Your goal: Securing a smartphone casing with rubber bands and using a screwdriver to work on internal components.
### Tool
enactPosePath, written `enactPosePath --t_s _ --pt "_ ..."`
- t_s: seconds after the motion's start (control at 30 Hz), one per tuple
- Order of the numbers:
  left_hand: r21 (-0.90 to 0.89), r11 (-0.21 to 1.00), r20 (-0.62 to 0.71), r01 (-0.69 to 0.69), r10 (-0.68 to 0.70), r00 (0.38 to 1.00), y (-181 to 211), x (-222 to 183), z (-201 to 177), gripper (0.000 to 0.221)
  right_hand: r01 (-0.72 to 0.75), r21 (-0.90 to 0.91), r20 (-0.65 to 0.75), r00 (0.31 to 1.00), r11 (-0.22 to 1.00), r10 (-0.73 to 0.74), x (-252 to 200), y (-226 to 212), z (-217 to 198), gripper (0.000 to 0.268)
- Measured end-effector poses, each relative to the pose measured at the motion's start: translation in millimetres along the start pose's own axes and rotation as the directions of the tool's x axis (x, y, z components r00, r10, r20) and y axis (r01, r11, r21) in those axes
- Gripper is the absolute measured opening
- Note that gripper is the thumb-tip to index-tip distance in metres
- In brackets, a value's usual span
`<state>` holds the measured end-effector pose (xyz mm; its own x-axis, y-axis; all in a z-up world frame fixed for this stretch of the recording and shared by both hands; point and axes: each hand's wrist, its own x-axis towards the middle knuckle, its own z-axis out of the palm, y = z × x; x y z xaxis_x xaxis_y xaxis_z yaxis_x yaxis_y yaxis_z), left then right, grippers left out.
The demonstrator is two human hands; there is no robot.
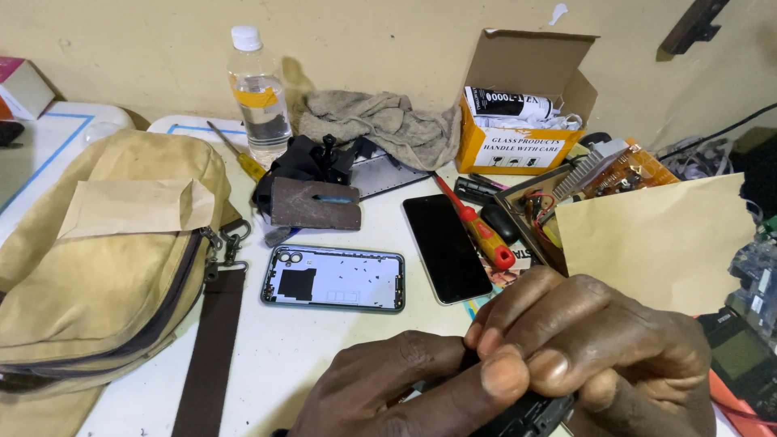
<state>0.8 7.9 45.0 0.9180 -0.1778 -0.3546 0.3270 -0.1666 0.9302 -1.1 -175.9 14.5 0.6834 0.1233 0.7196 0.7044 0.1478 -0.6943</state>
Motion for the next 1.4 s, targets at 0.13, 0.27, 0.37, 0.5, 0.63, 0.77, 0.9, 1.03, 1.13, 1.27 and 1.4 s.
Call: enactPosePath --t_s 0.13,0.27,0.37,0.5,0.63,0.77,0.9,1.03,1.13,1.27,1.4 --pt "0.001 0.999 0.047 -0.045 0.044 0.998 -5.8 2.4 -2.1 0.045 -0.006 0.001 0.054 0.999 1.000 0.006 0.7 -0.8 -5.8 0.016" --pt "-0.133 0.991 0.008 -0.030 0.031 0.999 -16.2 3.0 -1.7 0.037 0.001 -0.034 0.031 1.000 0.999 0.000 1.9 -3.4 -1.8 0.017" --pt "-0.181 0.865 0.083 -0.467 0.487 0.870 -33.0 3.7 -8.6 0.023 -0.012 -0.101 0.043 0.999 0.995 0.017 0.8 -1.6 -6.4 0.018" --pt "0.025 0.465 0.166 -0.885 0.871 0.462 -41.4 3.9 -19.7 0.039 0.044 -0.159 0.095 0.995 0.986 -0.029 -1.8 0.5 -13.2 0.029" --pt "-0.002 0.532 0.192 -0.847 0.831 0.522 -40.3 4.0 -19.3 0.038 0.033 -0.185 0.078 0.997 0.982 -0.019 -0.9 -3.8 -11.1 0.024" --pt "-0.069 0.654 0.157 -0.753 0.753 0.639 -39.4 2.9 -13.6 0.034 0.050 -0.183 0.087 0.996 0.982 -0.035 2.4 -7.7 -11.6 0.019" --pt "-0.153 0.710 0.078 -0.688 0.702 0.708 -41.0 3.6 -9.7 0.030 0.046 -0.222 0.157 0.988 0.974 -0.011 3.3 -7.0 -17.8 0.020" --pt "-0.276 0.848 0.093 -0.451 0.491 0.866 -34.8 5.6 -7.5 0.028 0.056 -0.249 0.258 0.966 0.967 0.011 5.8 -8.6 -30.0 0.023" --pt "-0.139 0.588 0.121 -0.797 0.809 0.576 -49.6 9.0 -9.2 0.033 0.073 -0.276 0.198 0.980 0.958 -0.017 3.1 -6.6 -25.9 0.023" --pt "-0.048 0.495 0.125 -0.867 0.865 0.487 -46.5 8.4 -9.5 0.035 0.063 -0.268 0.193 0.981 0.961 -0.010 3.9 -8.0 -21.4 0.022" --pt "0.068 0.504 0.026 -0.861 0.862 0.506 -45.0 11.2 -2.1 0.051 -0.018 -0.261 -0.050 0.999 0.965 0.006 -0.2 -1.8 -1.4 0.018"
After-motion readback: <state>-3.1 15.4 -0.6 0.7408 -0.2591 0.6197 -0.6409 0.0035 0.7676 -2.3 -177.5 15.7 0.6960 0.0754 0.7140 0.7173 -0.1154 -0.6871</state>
